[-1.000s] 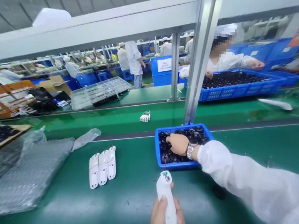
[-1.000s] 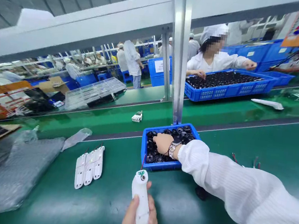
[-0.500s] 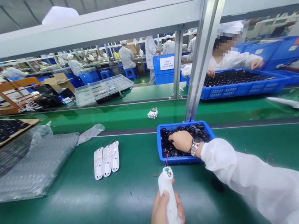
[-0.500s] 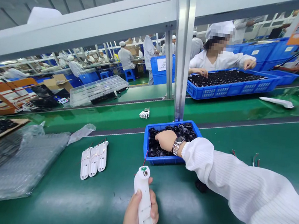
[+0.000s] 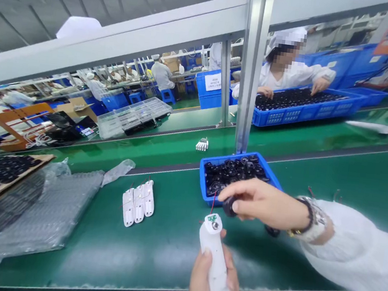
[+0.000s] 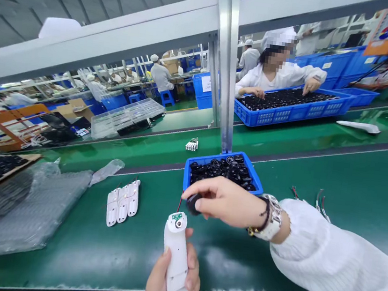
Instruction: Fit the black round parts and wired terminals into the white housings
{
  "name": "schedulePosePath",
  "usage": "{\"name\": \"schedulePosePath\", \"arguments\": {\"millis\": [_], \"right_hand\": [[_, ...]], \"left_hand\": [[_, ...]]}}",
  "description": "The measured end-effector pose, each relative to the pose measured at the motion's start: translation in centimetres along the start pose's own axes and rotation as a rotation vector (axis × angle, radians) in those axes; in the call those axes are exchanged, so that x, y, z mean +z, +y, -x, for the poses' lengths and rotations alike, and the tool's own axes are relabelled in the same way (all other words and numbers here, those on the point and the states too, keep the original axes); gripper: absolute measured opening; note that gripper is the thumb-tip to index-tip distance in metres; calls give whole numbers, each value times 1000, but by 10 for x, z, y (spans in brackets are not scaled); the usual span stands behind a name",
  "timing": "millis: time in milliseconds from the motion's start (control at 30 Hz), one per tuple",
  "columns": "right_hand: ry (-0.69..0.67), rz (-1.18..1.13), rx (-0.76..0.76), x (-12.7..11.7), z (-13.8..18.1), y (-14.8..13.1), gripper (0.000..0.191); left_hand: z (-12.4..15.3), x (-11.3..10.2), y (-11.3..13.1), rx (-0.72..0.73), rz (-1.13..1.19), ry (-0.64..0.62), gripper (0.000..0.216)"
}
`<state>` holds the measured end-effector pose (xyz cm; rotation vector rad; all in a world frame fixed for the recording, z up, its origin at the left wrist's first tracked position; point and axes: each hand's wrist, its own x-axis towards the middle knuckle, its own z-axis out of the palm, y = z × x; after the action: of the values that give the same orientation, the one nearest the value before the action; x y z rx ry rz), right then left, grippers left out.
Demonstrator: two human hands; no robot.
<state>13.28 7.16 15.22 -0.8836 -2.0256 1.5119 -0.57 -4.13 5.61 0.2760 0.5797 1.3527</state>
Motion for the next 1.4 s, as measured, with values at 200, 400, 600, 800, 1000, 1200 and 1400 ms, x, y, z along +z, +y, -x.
{"name": "schedulePosePath", "arguments": {"millis": [200,400,600,800,1000,1200,1400], "right_hand": [[-49,88,-88,12,25,-20,29],[-143,209,-121,3,27,-27,8],[-105,386,-150,-3,26,-30,12],[-135,568,-261,-14,21,-34,11],[-64,96,-75,-12,19,-4,4],[319,-359,27,16,19,22,12],[385,-120,43,7,41,26,28]], "left_hand": [[13,10,-5,-37,-80,-90,31],[20,15,-9,-57,-159,-113,35],[21,22,-1,-102,-253,-84,33],[18,27,10,-176,-439,-100,40],[13,35,11,-103,-496,-2,44],[0,39,-3,144,-753,117,38],[-19,42,-18,716,-1119,341,32]]}}
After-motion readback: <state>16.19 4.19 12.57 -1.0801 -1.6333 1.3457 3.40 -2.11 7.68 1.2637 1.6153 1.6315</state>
